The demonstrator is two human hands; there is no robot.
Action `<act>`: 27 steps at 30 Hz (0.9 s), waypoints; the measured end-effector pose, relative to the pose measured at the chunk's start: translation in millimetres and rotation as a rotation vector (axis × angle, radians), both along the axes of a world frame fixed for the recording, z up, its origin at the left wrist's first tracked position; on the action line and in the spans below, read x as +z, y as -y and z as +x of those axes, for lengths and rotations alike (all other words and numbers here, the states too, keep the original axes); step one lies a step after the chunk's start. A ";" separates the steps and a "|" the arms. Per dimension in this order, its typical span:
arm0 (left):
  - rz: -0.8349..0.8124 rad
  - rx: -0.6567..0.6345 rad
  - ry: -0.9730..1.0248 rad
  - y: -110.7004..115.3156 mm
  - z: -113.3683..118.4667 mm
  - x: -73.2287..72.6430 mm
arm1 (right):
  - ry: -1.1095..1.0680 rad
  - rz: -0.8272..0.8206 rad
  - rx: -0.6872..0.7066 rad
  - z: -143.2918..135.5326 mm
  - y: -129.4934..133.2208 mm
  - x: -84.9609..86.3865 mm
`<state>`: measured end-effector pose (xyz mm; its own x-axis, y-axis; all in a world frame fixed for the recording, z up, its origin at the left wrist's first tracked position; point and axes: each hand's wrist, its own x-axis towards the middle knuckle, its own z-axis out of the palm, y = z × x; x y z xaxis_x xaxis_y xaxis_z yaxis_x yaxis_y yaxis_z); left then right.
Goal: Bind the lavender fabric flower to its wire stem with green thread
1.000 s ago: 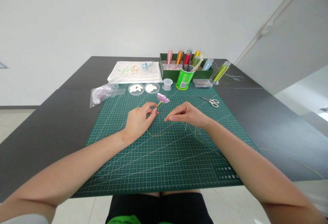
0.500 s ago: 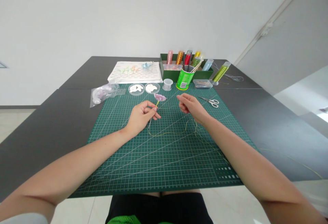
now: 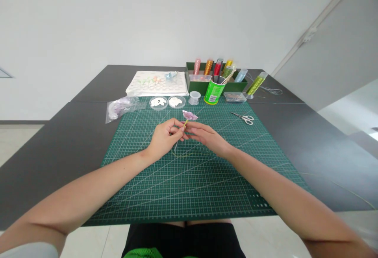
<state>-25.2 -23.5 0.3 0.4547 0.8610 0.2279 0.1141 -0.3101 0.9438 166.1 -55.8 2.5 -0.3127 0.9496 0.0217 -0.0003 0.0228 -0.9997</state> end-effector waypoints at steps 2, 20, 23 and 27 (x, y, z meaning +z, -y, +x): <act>0.030 0.007 -0.029 2.6 0.4 -0.2 | -0.116 -0.116 0.057 -10.3 6.0 1.2; -0.024 -0.057 -0.012 8.1 4.9 -3.2 | -0.177 -0.092 -0.453 -20.4 7.1 7.4; -0.141 -0.105 0.075 5.1 6.1 -5.4 | -0.223 -0.118 -0.465 -19.5 5.4 6.7; -0.208 -0.121 0.116 2.7 7.1 -7.6 | -0.184 -0.119 -0.440 -17.4 4.1 4.1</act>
<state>-18.1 -26.2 -7.3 0.5387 0.8355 0.1084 -0.0246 -0.1130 0.9933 148.6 -59.8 6.6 0.1177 0.9900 -0.0777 -0.1933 -0.0539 -0.9797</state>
